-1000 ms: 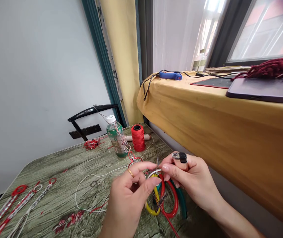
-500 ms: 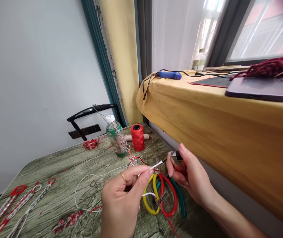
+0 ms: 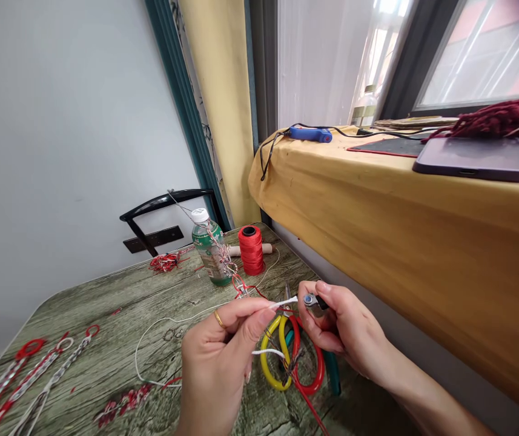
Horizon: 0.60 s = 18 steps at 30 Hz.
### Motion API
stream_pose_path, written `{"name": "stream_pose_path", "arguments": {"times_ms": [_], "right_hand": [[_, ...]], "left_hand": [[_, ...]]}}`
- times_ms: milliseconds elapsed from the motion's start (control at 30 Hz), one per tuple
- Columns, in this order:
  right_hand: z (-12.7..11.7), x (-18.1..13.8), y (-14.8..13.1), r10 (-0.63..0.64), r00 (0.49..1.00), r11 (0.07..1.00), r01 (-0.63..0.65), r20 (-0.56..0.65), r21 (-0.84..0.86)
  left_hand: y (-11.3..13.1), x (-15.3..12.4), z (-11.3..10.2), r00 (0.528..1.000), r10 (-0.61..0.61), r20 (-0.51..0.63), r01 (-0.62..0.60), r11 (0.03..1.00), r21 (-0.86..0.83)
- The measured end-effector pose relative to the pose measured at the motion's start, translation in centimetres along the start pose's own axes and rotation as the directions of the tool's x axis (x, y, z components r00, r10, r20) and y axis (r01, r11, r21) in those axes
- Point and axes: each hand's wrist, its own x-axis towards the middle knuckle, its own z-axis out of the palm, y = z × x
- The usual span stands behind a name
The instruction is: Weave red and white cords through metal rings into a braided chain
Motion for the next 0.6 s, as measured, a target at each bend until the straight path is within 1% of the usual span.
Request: {"name": "stream_pose_path", "arguments": {"times_ms": [167,400,600], "right_hand": [[-0.14,-0.39,-0.2,0.03,0.999,1.0,-0.03,0.027,-0.007],[-0.3,-0.7,0.01,0.04,0.999,0.999,-0.04,0.0,-0.021],[-0.4,-0.97,-0.03,0.058,0.998,0.998,-0.057,0.005,-0.04]], "left_hand": [[0.08,0.05,0.05,1.0,-0.006,0.022,0.006,1.0,0.017],[0.07,-0.02,0.08,1.0,0.017,0.023,-0.018,0.998,0.06],[0.05,0.16,0.08,0.999,0.018,0.027,-0.02,0.998,0.06]]}}
